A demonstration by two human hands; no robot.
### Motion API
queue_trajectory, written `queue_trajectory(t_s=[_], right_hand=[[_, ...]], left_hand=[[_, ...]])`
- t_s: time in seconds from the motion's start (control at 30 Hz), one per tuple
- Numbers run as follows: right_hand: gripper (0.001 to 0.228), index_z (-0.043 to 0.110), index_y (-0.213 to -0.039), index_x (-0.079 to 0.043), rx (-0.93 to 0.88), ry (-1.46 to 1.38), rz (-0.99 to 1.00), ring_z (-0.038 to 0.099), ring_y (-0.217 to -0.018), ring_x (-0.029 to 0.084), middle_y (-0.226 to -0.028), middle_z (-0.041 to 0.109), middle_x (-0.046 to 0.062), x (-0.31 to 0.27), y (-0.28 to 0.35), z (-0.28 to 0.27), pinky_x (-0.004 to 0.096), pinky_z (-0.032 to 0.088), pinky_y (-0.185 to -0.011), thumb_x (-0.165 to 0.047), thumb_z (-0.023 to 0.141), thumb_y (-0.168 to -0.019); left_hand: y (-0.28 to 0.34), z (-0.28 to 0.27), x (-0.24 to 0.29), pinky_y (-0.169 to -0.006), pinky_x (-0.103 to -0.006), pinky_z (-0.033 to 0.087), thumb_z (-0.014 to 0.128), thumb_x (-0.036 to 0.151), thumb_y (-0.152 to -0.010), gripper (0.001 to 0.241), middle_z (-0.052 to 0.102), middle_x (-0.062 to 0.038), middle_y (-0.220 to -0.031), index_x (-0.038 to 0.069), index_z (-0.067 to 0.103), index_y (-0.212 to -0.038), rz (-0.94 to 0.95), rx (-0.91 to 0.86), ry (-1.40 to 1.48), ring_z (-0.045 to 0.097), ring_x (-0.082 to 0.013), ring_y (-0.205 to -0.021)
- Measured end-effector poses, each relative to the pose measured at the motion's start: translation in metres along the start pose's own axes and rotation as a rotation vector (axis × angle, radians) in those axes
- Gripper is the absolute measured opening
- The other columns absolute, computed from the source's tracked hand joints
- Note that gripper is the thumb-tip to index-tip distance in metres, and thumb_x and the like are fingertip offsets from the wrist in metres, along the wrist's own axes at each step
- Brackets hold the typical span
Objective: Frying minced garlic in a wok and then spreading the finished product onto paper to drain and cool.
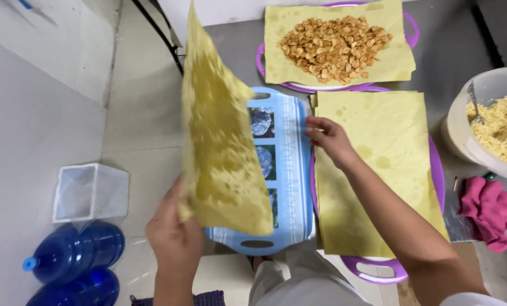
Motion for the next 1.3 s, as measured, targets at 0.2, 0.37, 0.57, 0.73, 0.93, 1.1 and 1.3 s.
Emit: queue_trajectory(t_s=[0.2,0.37,0.57,0.73,0.93,1.1,1.3], right_hand=[[0.036,0.068,-0.134,-0.009,0.141,-0.182,0.043,0.072,-0.105,0.017,-0.126,0.074,0.004,-0.074,0.103,0.012,0.032,0.062,-0.093,-0.021,0.068,-0.099],[0.053,0.052,-0.152,-0.003,0.036,-0.353,-0.11,0.07,-0.117,0.031,-0.138,0.065,0.019,-0.031,0.14,0.017,0.047,0.062,-0.096,-0.035,0.056,-0.11],[0.067,0.046,-0.157,-0.002,0.08,-0.063,0.076,0.063,-0.123,0.042,-0.146,0.054,0.026,0.04,0.168,0.02,0.059,0.057,-0.097,-0.024,0.073,-0.1],[0.062,0.054,-0.151,-0.002,0.122,0.006,0.109,0.066,-0.114,0.038,-0.139,0.054,0.025,0.085,0.177,0.026,0.051,0.063,-0.087,-0.005,0.076,-0.093],[0.074,0.057,-0.146,0.002,0.083,0.099,0.051,0.073,-0.101,0.032,-0.128,0.056,0.02,0.099,0.166,0.043,0.043,0.068,-0.082,-0.005,0.089,-0.08],[0.072,0.057,-0.143,-0.002,0.085,0.699,-0.1,0.066,-0.118,0.056,-0.14,0.046,0.026,0.074,0.17,0.071,0.06,0.062,-0.099,-0.023,0.089,-0.082],[0.093,0.044,-0.152,-0.002,0.068,1.077,-0.085,0.061,-0.131,0.05,-0.141,0.045,0.024,0.08,0.146,0.105,0.054,0.058,-0.109,-0.023,0.095,-0.077]], left_hand=[[0.021,0.067,0.047,-0.124,-0.0503,0.044,0.051,-0.027,-0.074,0.082,0.061,-0.021,-0.152,0.001,0.055,-0.151,0.421,-0.407,-0.255,0.057,-0.037,-0.142],[0.08,0.128,0.061,-0.106,-0.0595,0.051,0.06,0.009,-0.097,0.032,0.072,-0.025,-0.125,0.003,0.074,-0.125,0.579,-0.207,-0.371,0.069,-0.0421,-0.122],[0.149,0.215,0.025,-0.105,-0.0699,0.046,0.063,0.005,-0.09,0.032,0.07,-0.032,-0.12,-0.003,0.074,-0.119,0.568,-0.289,-0.264,0.067,-0.0488,-0.119],[0.188,0.201,-0.003,-0.115,-0.0705,0.038,0.067,0.013,-0.094,0.05,0.062,-0.029,-0.141,0.005,0.063,-0.144,0.506,-0.446,-0.072,0.057,-0.0475,-0.137],[0.188,0.125,-0.092,-0.12,-0.0706,0.023,0.076,0.04,-0.093,0.07,0.045,-0.031,-0.157,0.008,0.057,-0.152,0.216,-0.4,-0.22,0.038,-0.0515,-0.148],[0.218,0.068,-0.205,-0.114,-0.07,0.04,0.065,0.045,-0.102,0.079,0.032,-0.031,-0.163,0.014,0.033,-0.167,-0.709,-0.297,-0.326,0.039,-0.0551,-0.148],[0.213,0.064,-0.237,-0.101,-0.0544,0.053,0.082,0.034,-0.091,0.076,0.058,-0.014,-0.129,0.018,0.053,-0.16,-0.652,-0.228,-0.456,0.062,-0.0371,-0.123]])
Point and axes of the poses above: each hand's wrist, its own y-axis away from the middle knuckle, its own z-axis out of the palm, x = y × z, the point moved 7 cm from there along -y, towards the middle knuckle
